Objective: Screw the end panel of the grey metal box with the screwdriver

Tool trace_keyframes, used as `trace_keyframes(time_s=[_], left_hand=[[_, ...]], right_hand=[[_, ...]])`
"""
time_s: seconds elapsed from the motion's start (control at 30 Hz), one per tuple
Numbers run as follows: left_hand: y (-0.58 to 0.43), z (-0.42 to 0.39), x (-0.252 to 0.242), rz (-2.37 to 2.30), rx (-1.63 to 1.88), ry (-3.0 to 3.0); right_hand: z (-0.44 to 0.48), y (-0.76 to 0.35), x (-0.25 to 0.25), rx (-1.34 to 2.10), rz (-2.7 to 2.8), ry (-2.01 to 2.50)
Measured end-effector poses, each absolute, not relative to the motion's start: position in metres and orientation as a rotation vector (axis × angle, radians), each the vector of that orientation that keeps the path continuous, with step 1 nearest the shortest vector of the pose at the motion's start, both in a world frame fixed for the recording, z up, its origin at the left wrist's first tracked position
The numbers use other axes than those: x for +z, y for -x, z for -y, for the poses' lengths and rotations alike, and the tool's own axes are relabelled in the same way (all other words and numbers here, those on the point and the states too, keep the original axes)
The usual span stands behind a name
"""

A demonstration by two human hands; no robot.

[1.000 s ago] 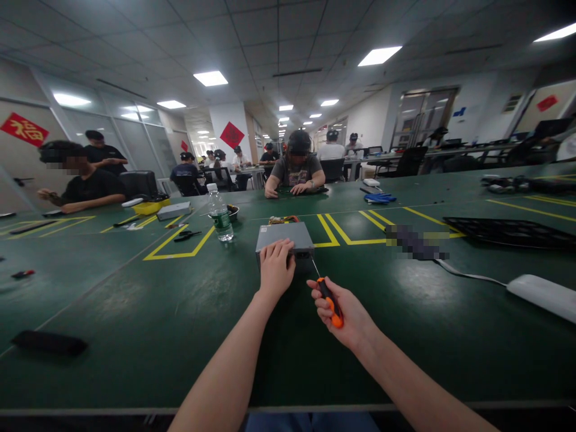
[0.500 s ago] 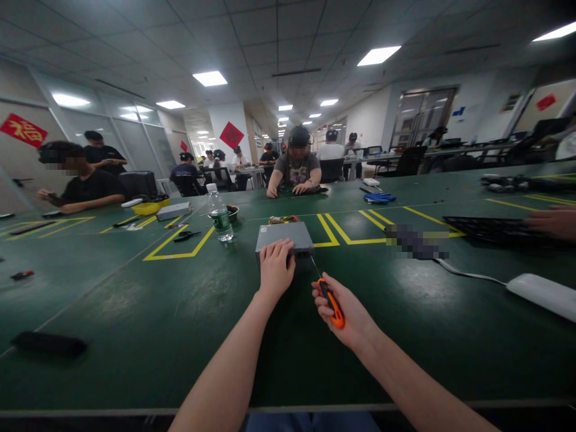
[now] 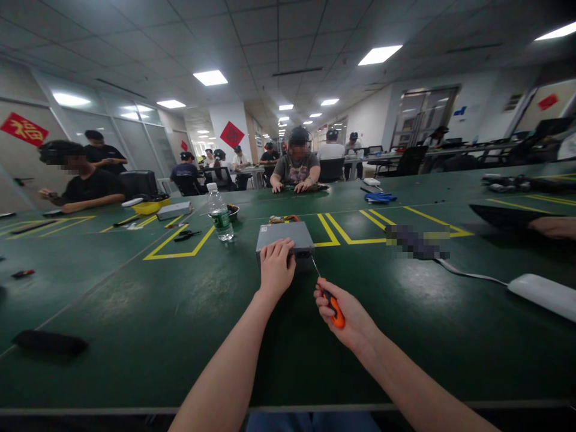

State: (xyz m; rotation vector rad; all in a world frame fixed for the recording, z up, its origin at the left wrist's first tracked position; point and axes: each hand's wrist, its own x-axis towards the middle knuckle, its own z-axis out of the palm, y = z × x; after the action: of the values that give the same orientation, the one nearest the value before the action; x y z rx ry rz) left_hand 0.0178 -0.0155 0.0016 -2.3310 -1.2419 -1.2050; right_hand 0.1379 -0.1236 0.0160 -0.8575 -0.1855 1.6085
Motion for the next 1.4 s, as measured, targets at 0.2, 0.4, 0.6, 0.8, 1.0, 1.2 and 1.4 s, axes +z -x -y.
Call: trace_keyframes(time_s=[0.2, 0.4, 0.6, 0.8, 1.0, 1.2, 1.4], left_hand=[[-0.017, 0.015, 0.002, 1.252, -1.187, 2.339], [-0.018, 0.015, 0.001, 1.257, -1.184, 2.332], [-0.017, 0.015, 0.001, 1.249, -1.187, 2.333], [-0.017, 0.015, 0.002, 1.249, -1.193, 2.340], [-0.017, 0.015, 0.001, 1.253, -1.193, 2.342], [-0.017, 0.015, 0.002, 1.257, -1.200, 2.343], [-0.017, 0.014, 0.001, 1.272, -1.194, 2.355]], right_hand=[[0.126, -0.139, 0.017, 1.635, 0.205, 0.843], [0.124, -0.138, 0.016, 1.591, 0.200, 0.872], [0.125, -0.140, 0.019, 1.665, 0.212, 0.834], [0.125, -0.136, 0.017, 1.578, 0.194, 0.873], [0.126, -0.139, 0.018, 1.635, 0.218, 0.837], [0.128, -0.137, 0.015, 1.656, 0.264, 0.830], [0.127, -0.123, 0.016, 1.681, 0.356, 0.887]])
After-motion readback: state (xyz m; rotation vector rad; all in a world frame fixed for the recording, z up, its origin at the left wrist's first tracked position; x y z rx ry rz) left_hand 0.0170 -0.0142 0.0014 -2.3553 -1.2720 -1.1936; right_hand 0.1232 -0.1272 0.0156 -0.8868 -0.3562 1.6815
